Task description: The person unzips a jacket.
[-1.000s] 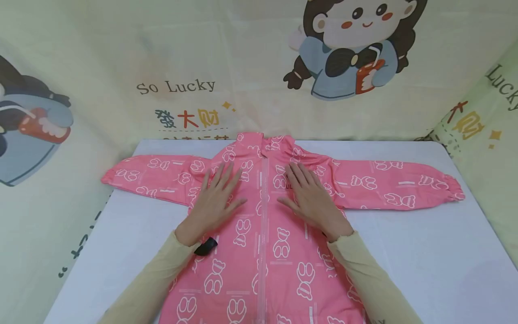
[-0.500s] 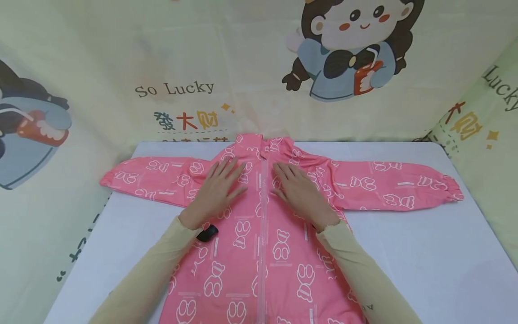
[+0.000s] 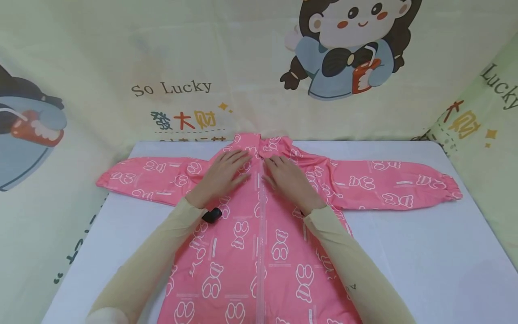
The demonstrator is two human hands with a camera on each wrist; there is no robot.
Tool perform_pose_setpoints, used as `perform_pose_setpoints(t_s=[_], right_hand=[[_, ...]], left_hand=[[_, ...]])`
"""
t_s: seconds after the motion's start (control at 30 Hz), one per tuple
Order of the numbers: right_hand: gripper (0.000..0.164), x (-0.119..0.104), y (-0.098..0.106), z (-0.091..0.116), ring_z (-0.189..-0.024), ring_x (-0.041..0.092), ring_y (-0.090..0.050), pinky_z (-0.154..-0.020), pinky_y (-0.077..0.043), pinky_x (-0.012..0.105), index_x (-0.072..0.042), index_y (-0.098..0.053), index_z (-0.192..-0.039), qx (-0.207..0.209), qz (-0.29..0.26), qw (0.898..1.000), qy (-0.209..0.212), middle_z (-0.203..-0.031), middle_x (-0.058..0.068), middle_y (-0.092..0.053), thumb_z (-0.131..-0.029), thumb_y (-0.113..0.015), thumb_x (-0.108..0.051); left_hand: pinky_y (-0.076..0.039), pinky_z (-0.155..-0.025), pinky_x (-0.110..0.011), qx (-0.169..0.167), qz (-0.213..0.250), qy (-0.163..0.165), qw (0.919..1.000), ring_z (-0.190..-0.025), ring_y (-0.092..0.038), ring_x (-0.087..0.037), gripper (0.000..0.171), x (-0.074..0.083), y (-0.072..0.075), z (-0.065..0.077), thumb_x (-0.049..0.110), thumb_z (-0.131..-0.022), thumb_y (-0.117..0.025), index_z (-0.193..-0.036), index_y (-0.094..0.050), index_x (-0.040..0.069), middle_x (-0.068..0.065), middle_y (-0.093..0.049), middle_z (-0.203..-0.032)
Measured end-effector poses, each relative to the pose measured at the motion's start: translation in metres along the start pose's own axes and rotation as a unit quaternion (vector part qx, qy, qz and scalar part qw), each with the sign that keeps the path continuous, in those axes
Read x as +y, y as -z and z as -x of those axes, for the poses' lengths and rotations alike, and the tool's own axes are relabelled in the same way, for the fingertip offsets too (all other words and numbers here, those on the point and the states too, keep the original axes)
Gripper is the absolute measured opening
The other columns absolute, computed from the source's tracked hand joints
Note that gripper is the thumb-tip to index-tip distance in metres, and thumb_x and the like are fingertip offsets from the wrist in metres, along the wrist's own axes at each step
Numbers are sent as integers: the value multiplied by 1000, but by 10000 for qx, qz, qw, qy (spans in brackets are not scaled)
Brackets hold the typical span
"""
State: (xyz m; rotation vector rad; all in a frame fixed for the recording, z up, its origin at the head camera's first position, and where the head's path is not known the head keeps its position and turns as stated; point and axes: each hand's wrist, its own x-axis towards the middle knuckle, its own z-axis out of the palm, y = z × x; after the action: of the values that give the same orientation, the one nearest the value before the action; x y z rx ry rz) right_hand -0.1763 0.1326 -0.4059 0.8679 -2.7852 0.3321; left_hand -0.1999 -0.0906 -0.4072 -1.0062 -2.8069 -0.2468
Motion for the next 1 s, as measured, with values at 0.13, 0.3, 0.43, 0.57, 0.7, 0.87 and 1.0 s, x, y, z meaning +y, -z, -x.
perform_pose_setpoints(t_s=[0.13,0.3,0.43,0.57,0.7,0.87,1.0], right_hand=[[50,2,-2,-7,-114,26,-47,-98,-39,41,-5,-49,-130,31,-67,10000,40,-121,10,-52,-88,-63,-29],[43,4,-6,-13,-103,25,-48,-92,-42,38,-3,-52,-125,15,-80,9999,97,-116,10,-54,-90,-60,-27],[45,5,-9,-16,-103,25,-47,-91,-42,37,-5,-51,-128,9,19,10000,30,-117,10,-53,-91,-58,-29],[47,6,-11,-19,-103,25,-47,-91,-42,37,-7,-50,-131,27,42,10000,-12,-118,10,-53,-91,-58,-30],[44,7,-11,-22,-100,25,-47,-89,-43,36,-9,-52,-129,48,88,9999,72,-113,10,-54,-90,-59,-28],[40,8,-12,-27,-98,25,-46,-87,-43,36,-8,-54,-126,45,93,9999,90,-108,10,-54,-91,-58,-26],[36,10,-14,-31,-98,25,-47,-86,-43,36,-7,-57,-123,34,76,9999,120,-106,11,-54,-92,-57,-25]], left_hand=[[-20,-108,-45,20,-144,-69,9999,-132,-30,-25,51,-1,3,-11,38,-93,-51,-137,-44,13,-5,-41,-141],[-20,-108,-45,-82,-398,-137,9991,-132,-31,-25,49,-2,4,-24,35,-93,-50,-136,-44,14,-4,-41,-141],[-21,-108,-44,-79,-479,-180,9987,-131,-31,-24,48,-4,2,-33,35,-93,-50,-136,-45,13,-5,-42,-139],[-21,-108,-44,-40,-585,-253,9980,-131,-32,-23,45,-6,0,-41,35,-94,-49,-134,-48,14,-5,-44,-137],[-22,-108,-43,-68,-633,-326,9974,-130,-33,-23,42,-8,-2,-46,32,-94,-49,-132,-50,15,-5,-45,-137],[-23,-108,-42,-187,-559,-269,9979,-132,-32,-21,39,-9,-5,-53,29,-94,-49,-130,-52,14,-5,-45,-138],[-21,-109,-41,-333,-467,-181,9982,-133,-31,-21,40,-11,-8,-57,28,-94,-48,-131,-52,13,-5,-44,-139]])
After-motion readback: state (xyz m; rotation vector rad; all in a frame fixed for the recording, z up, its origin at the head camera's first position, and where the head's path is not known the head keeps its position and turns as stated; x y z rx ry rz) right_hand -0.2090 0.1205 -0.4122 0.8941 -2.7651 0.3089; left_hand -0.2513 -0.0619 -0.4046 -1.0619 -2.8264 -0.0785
